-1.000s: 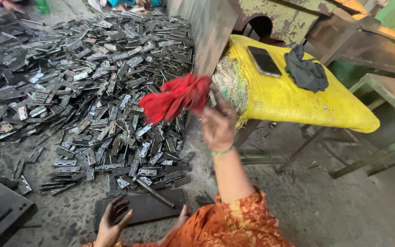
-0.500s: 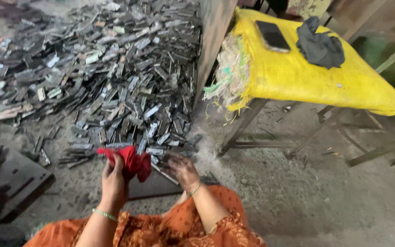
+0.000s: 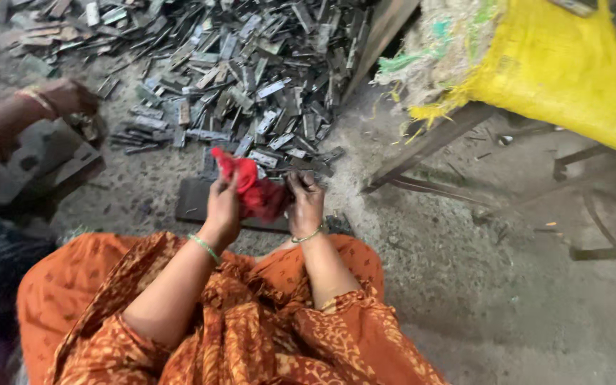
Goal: The person sits on the floor and repeatedly picks up small metal parts, places them on a metal block, and strikes them with a hammer. They occasionally wipe their hands with a red cloth. The processed parts are dropped back into a large pile on the floor.
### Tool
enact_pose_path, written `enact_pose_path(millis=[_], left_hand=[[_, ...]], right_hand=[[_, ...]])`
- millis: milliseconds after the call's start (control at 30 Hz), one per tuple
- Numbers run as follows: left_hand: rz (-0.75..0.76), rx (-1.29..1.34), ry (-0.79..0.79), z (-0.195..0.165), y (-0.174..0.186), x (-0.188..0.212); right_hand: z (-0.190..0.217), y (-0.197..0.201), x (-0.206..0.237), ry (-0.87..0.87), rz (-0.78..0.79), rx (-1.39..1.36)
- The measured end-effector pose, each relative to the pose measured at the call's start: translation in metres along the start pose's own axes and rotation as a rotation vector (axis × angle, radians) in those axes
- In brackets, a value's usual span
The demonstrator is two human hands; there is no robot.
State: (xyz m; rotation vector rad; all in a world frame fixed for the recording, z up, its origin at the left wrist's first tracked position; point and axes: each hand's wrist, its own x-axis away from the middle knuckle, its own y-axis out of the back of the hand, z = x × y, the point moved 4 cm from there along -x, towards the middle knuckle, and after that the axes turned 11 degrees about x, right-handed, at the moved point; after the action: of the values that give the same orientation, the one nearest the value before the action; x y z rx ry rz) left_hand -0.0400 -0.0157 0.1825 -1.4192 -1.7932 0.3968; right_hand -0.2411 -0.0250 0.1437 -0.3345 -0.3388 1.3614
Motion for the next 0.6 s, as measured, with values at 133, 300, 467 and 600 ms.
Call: enact_pose_path(millis=[133, 300, 467, 600], left_hand=[[0.219, -0.253, -0.344, -0.02, -0.028, 0.042], [0.464, -1.072, -1.049, 0.008, -0.077, 0.115], [0.499, -1.232, -1.029, 0.012, -0.067, 0.092], [0.362, -1.194, -1.084, -0.017, -0.051, 0.045]], right_hand=[[0.01, 0.013, -0.011, 0.019, -0.097, -0.002], [0.008, -0.035, 0.033, -0.157, 0.264, -0.321], [-0.008, -0.083, 0.075, -0.307, 0.481, -0.496], [-0.026, -0.087, 0.098, -0.534, 0.441, -0.478]])
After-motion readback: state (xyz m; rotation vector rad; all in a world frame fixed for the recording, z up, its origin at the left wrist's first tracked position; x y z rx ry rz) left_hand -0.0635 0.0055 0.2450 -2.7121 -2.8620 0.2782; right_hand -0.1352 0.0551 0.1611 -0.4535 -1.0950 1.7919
